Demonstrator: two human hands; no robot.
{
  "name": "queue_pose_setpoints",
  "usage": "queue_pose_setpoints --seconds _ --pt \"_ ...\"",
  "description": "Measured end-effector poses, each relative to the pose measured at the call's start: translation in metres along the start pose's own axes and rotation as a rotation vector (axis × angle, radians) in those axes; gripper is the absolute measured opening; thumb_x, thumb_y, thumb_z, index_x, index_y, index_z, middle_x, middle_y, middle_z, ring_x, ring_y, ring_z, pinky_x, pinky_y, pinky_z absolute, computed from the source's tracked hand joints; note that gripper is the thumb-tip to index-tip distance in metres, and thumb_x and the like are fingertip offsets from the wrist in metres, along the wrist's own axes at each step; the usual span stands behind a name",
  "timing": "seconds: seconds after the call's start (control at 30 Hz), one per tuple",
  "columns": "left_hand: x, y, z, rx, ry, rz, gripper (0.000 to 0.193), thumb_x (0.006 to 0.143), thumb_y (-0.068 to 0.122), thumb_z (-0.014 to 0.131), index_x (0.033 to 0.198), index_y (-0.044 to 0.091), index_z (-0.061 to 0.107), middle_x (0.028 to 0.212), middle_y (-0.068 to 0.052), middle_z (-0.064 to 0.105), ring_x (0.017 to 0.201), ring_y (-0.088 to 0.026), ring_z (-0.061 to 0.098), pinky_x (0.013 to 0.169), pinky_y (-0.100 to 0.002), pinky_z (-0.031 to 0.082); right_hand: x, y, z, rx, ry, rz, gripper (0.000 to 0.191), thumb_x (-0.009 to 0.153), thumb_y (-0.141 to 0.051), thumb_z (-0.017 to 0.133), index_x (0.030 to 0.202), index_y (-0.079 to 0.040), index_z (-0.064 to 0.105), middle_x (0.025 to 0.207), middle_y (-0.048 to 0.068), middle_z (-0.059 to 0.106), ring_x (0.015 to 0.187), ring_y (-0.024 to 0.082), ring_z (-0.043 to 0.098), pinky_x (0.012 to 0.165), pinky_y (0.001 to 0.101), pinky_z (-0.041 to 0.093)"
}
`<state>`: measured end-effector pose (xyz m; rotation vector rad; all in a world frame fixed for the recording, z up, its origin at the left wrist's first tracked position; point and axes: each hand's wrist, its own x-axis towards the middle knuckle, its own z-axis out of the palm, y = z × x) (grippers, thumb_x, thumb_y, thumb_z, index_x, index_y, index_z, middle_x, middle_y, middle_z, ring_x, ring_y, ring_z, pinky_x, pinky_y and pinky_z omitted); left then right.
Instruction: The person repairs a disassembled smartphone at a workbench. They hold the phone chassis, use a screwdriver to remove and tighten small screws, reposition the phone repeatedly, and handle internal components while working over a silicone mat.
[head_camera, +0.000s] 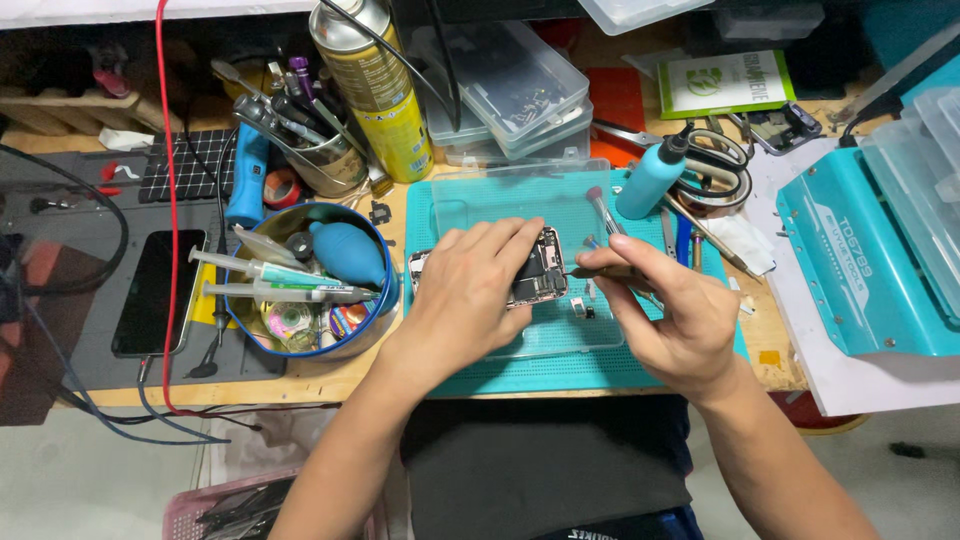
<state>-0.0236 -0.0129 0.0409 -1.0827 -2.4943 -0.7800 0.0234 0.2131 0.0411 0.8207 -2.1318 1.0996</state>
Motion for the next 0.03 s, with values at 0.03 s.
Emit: queue_pose_setpoints --seconds 0.03 --pt "-0.0001 -0.0001 -0.0003 0.002 -0.001 0.000 0.081 0.063 0.016 0.083 0.137 -0.001 0.055 0.128 -0.015 0.062 0.111 -0.031 0.061 0.090 -0.044 0.046 0.0000 -0.0004 -0.0001 -0.004 0.000 -0.002 0.053 0.093 0.015 0.070 0.140 0.001 0.050 0.114 0.019 0.074 0.106 0.026 0.077 0.090 0.0333 0.065"
